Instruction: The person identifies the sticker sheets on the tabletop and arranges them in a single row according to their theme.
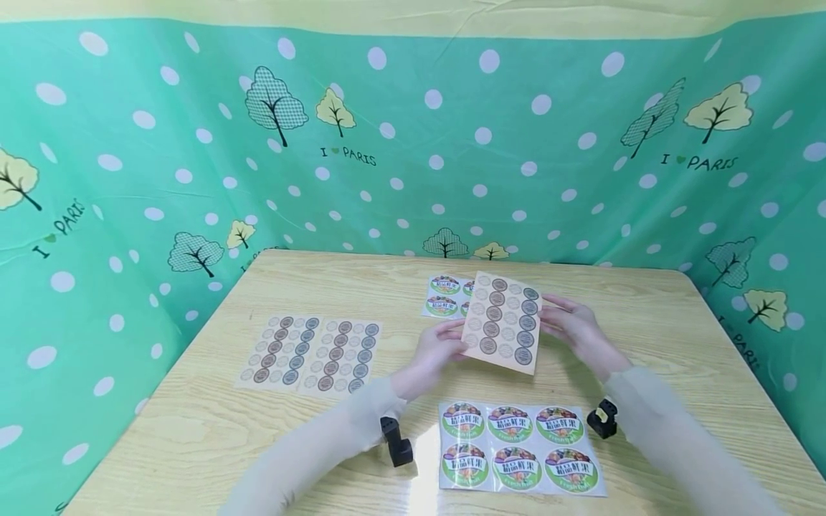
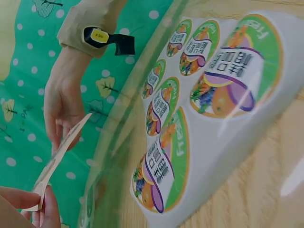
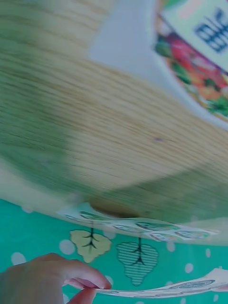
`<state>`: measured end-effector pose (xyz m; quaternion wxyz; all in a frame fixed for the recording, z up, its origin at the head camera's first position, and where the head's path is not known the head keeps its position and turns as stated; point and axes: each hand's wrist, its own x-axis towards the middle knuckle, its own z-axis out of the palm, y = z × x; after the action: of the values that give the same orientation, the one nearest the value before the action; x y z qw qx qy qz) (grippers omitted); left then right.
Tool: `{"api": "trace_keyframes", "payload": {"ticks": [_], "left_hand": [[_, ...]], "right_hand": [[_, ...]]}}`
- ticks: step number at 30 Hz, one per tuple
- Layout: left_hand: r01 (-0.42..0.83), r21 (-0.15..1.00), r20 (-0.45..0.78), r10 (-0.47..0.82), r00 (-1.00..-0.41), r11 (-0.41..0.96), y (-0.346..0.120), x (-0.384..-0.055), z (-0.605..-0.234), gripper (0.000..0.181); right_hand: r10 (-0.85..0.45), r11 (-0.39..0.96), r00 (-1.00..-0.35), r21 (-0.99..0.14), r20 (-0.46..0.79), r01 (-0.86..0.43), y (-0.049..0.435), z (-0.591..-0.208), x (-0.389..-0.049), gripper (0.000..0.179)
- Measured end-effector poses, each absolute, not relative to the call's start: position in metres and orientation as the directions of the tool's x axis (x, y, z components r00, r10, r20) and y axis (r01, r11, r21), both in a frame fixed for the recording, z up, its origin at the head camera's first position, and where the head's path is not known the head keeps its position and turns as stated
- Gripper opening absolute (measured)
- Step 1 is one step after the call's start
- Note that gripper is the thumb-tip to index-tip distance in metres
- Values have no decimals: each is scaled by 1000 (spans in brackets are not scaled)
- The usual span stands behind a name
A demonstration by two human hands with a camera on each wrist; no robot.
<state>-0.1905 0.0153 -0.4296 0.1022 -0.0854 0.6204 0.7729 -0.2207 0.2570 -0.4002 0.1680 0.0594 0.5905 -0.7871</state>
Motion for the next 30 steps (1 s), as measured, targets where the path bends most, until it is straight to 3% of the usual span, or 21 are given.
{"api": "trace_keyframes", "payload": {"ticks": [2,5,23,30], "left_hand": [[-262,943,-257,54,-965,-206,10,-189,-430,46],[-255,947,-249,57,-967,-194,4,-185,-429,48],[-256,956,-250,56,-967,-147,-35,-165,-431,52],[-288,950,-285,41,-958,-120,-50,-163,-439,56]], "right_hand": [[-190,-215,-935,-916,-301,338,252,-400,-221,71],[-183,-191,-933,-919,-311,344,245,-399,-220,73],[-213,-206,-911,-895,-353,395,206,-409,-212,67],[-200,-152,-901,-896,-385,416,191,-410,-211,65]]}}
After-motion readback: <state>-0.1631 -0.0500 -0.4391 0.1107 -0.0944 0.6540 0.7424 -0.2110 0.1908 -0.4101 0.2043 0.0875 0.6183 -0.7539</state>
